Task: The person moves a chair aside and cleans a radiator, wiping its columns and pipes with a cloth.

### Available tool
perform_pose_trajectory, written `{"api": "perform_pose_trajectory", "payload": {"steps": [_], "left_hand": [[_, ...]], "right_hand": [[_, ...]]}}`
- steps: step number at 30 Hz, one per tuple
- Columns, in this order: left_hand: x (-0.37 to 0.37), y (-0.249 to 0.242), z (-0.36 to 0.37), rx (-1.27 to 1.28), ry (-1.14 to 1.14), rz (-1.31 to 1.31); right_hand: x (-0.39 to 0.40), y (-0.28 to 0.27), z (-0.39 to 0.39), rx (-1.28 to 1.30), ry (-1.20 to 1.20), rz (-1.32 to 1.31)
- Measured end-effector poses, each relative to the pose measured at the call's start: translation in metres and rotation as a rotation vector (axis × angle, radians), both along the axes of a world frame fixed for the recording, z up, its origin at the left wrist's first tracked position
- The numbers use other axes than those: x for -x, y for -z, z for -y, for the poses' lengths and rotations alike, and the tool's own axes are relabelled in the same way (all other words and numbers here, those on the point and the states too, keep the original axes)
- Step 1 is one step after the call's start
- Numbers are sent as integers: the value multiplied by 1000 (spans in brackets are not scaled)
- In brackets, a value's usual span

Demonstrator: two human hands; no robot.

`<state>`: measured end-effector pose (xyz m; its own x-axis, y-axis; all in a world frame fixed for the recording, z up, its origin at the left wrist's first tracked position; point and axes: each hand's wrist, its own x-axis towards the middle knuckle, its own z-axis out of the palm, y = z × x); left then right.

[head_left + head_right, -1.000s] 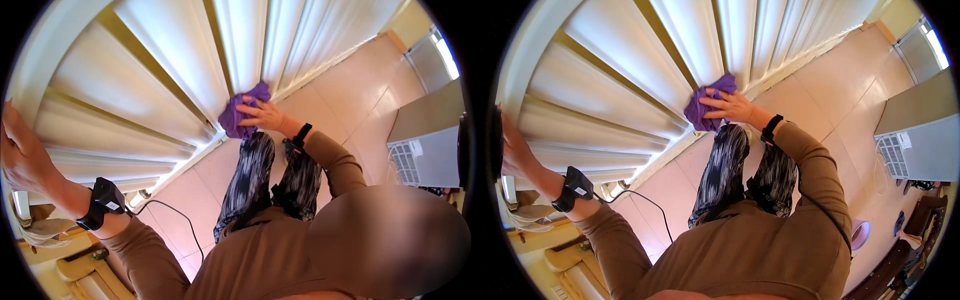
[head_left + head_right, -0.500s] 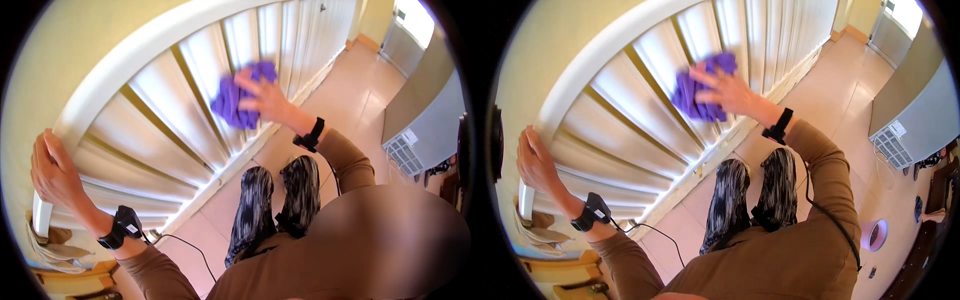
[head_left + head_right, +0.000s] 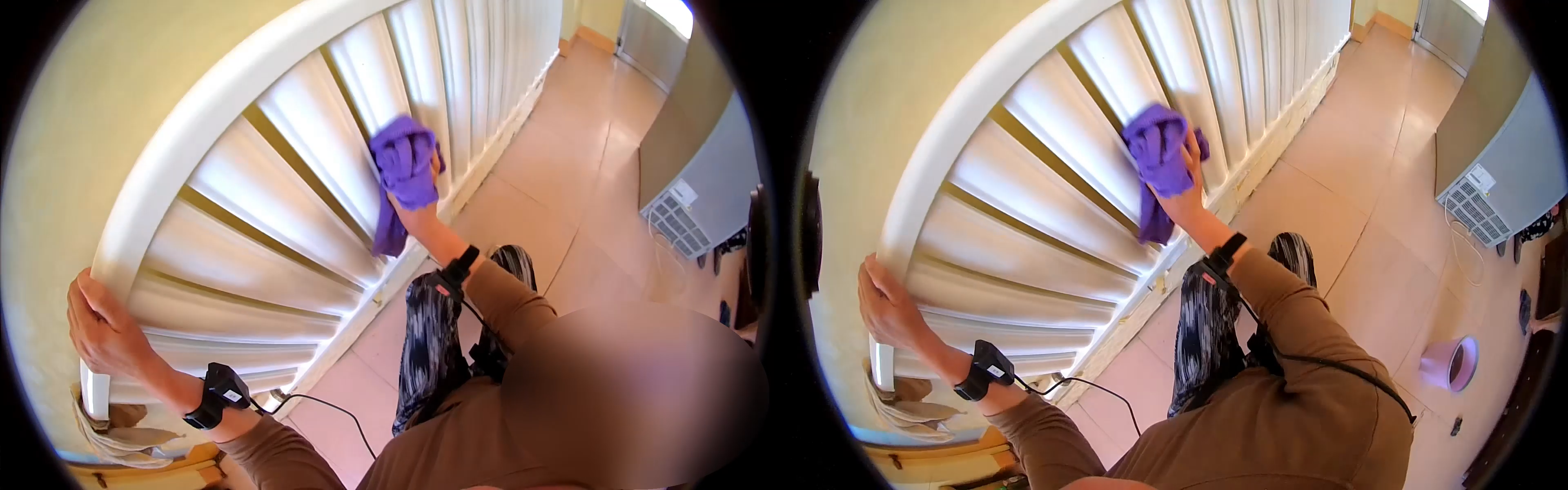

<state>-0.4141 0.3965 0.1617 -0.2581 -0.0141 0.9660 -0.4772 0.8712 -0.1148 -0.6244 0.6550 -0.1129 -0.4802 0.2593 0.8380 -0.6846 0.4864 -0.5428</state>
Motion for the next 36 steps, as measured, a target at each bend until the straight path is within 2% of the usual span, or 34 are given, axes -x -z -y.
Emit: {"api": "perform_pose_trajectory", "payload": {"steps": [3, 5, 7, 8, 10, 12, 14, 15, 17, 18, 21, 25, 28, 31, 34, 36], "left_hand": [[-3, -4, 6, -18, -7, 35], [-5, -5, 13, -17, -1, 59], [-4, -5, 16, -9, -56, 66], [-3, -5, 14, -2, -52, 75], [1, -5, 10, 29, -48, 44], [3, -6, 5, 40, -37, 40], [5, -7, 4, 24, -14, 65], [5, -7, 0, 36, 9, 47], [4, -8, 0, 9, -5, 79], [2, -9, 1, -22, -24, 106], [-1, -9, 5, -53, -67, 150], [3, -4, 5, -41, -39, 78], [-1, -4, 9, -24, -39, 97], [-4, -3, 13, -15, -57, 70], [-12, -7, 9, -79, -55, 107], [-11, -5, 12, -50, -56, 95]], "right_hand": [[-17, 85, -6, 36, -49, 188], [-25, 120, -8, 94, -101, 293], [-36, 136, -11, -99, 53, 385], [-40, 141, -10, -92, 56, 394], [-42, 143, -7, 178, -49, 699], [-35, 139, -10, 220, -74, 801], [-22, 126, -16, 1103, -583, 960], [-30, 78, -31, 1403, -649, 1179], [0, 79, -40, 1534, -873, 781], [6, 45, -41, 1562, -789, 756], [58, -21, -37, 1356, -665, 504], [53, -154, -28, 953, -342, 291], [29, -214, -30, 473, -267, -34], [28, -219, -25, 195, 158, -370], [63, -170, -37, 115, 105, -325], [71, -133, -40, 169, 134, -317]]}}
